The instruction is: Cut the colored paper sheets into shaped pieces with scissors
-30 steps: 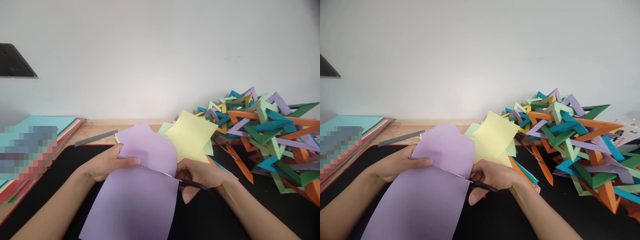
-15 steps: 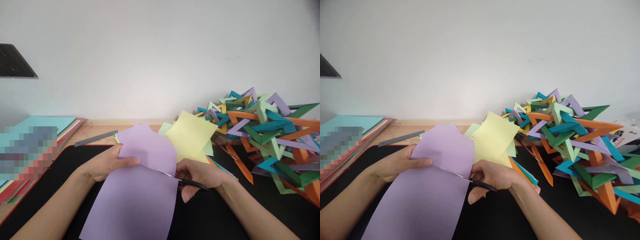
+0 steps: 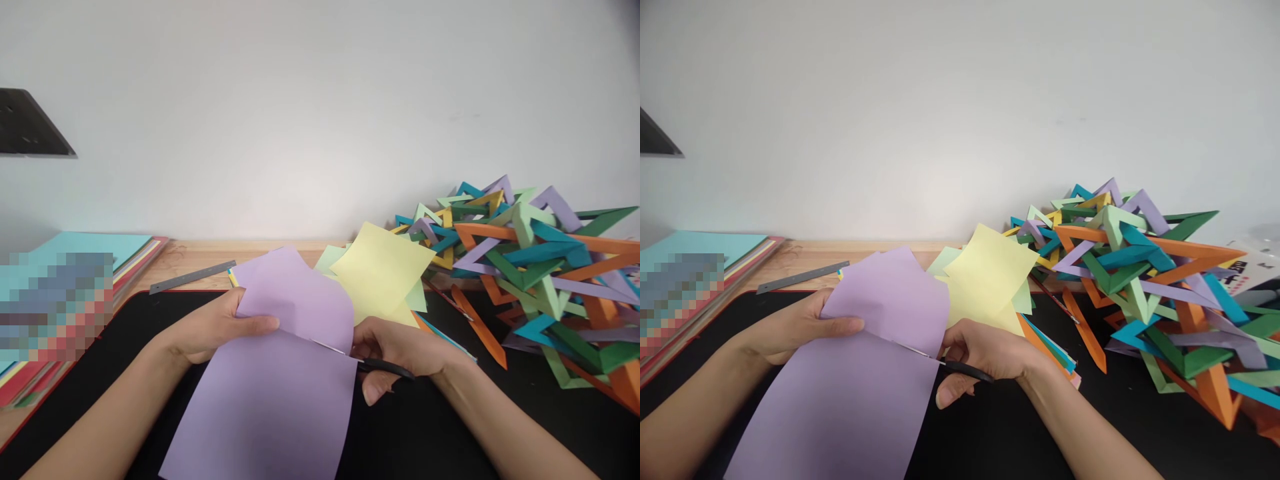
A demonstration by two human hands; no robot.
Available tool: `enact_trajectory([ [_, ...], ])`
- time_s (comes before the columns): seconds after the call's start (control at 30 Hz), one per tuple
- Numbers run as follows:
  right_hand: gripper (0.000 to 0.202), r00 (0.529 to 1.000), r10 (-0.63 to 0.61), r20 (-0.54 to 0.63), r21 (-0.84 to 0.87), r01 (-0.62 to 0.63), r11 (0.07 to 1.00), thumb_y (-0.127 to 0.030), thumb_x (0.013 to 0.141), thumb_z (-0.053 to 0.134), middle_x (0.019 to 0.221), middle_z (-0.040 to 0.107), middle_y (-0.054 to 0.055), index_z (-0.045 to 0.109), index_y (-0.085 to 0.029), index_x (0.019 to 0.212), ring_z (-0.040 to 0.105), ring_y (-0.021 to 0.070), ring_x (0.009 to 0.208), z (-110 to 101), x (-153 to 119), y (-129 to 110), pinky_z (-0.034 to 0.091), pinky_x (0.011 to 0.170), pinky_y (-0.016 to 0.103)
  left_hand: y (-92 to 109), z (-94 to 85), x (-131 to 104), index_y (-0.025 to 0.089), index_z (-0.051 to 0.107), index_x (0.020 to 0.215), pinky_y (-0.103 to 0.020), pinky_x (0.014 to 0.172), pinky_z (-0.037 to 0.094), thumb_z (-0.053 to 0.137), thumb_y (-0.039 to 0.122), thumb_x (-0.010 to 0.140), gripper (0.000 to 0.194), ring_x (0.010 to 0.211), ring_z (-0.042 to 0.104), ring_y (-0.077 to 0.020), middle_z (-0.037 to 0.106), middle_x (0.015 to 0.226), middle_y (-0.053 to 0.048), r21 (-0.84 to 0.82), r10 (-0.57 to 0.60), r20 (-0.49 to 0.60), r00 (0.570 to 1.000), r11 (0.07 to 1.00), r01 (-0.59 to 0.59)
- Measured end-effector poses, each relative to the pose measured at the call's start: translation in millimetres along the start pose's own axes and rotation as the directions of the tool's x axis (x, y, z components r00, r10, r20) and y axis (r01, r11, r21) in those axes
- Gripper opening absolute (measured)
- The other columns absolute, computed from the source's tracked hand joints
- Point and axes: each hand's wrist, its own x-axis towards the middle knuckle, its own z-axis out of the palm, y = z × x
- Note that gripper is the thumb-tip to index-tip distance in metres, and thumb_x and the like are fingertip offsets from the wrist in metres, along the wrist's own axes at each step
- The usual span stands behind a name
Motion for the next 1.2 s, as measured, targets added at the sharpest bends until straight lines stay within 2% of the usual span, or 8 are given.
enact_trajectory([
  [0.13, 0.055, 1.000, 0.007, 0.001, -0.031, -0.007, 0.999, -0.047, 0.054, 0.083, 0.077, 0.066, 0.001, 0.069, -0.016, 0.097, 0.047, 0.0082, 0.054, -0.5, 0.6, 2.7, 0.036, 0.048, 0.019, -0.4, -1.1, 0.1, 0.024, 0.062, 0.117, -0.032, 0.076, 0.054, 0.071, 0.023, 0.079, 0.039, 0.089, 0.068, -0.0205, 0.072, 0.101, -0.006, 0.006, -0.009, 0.002, 1.000, 1.000, 0.009],
  [0.27, 0.058, 1.000, -0.003, -0.024, -0.043, 0.002, 0.999, -0.050, 0.053, 0.082, 0.079, 0.067, 0.003, 0.070, -0.016, 0.098, 0.053, 0.0110, 0.058, 0.4, 1.1, 5.1, 0.039, 0.050, 0.020, -1.4, -1.1, -1.0, 0.024, 0.064, 0.114, -0.033, 0.075, 0.054, 0.072, 0.024, 0.077, 0.038, 0.087, 0.068, -0.0209, 0.071, 0.099, -0.005, 0.000, -0.017, -0.014, 1.000, 1.000, 0.017],
  [0.5, 0.047, 1.000, -0.007, -0.020, -0.012, 0.007, 1.000, -0.042, 0.057, 0.082, 0.079, 0.068, 0.003, 0.071, -0.015, 0.095, 0.058, 0.0132, 0.063, 1.8, 1.3, 5.4, 0.044, 0.055, 0.022, -1.2, -0.2, -0.2, 0.022, 0.065, 0.109, -0.030, 0.073, 0.054, 0.072, 0.025, 0.077, 0.033, 0.085, 0.068, -0.0200, 0.071, 0.097, -0.005, 0.005, -0.016, -0.018, 1.000, 1.000, 0.016],
  [0.67, 0.049, 0.997, -0.059, 0.051, 0.065, 0.056, 0.996, -0.037, 0.056, 0.085, 0.089, 0.069, 0.003, 0.070, -0.016, 0.097, 0.063, 0.0171, 0.078, 5.6, 3.6, -4.5, 0.049, 0.071, 0.026, -3.1, -0.7, -0.7, 0.023, 0.063, 0.114, -0.032, 0.073, 0.054, 0.072, 0.025, 0.077, 0.039, 0.085, 0.067, -0.0200, 0.071, 0.097, -0.005, 0.021, -0.019, -0.009, 1.000, 1.000, 0.019],
  [0.77, 0.047, 0.994, -0.081, 0.068, 0.095, 0.075, 0.993, -0.036, 0.052, 0.086, 0.086, 0.071, 0.002, 0.071, -0.016, 0.092, 0.064, 0.0180, 0.080, 6.9, 4.3, -8.9, 0.050, 0.076, 0.027, -4.0, -0.4, -1.1, 0.023, 0.061, 0.116, -0.033, 0.076, 0.054, 0.072, 0.026, 0.077, 0.041, 0.088, 0.067, -0.0208, 0.071, 0.098, -0.004, 0.019, -0.021, 0.002, 1.000, 1.000, 0.021],
  [1.0, 0.045, 0.995, -0.062, 0.072, 0.098, 0.055, 0.994, -0.033, 0.053, 0.087, 0.082, 0.071, 0.002, 0.071, -0.014, 0.091, 0.063, 0.0143, 0.072, 5.9, 4.1, -7.9, 0.048, 0.066, 0.022, -2.8, -0.2, -0.1, 0.023, 0.061, 0.117, -0.035, 0.078, 0.053, 0.072, 0.027, 0.077, 0.042, 0.090, 0.066, -0.0221, 0.070, 0.099, -0.005, 0.022, -0.030, 0.007, 1.000, 0.999, 0.030],
  [1.2, 0.042, 0.999, -0.021, 0.042, 0.048, 0.019, 0.999, -0.034, 0.055, 0.085, 0.081, 0.069, 0.002, 0.071, -0.014, 0.090, 0.058, 0.0123, 0.065, 4.9, 4.4, -3.8, 0.042, 0.056, 0.020, -2.5, 0.7, -1.2, 0.023, 0.062, 0.115, -0.035, 0.077, 0.053, 0.073, 0.027, 0.076, 0.041, 0.089, 0.066, -0.0226, 0.070, 0.095, -0.004, 0.032, -0.027, -0.009, 1.000, 0.999, 0.027],
])
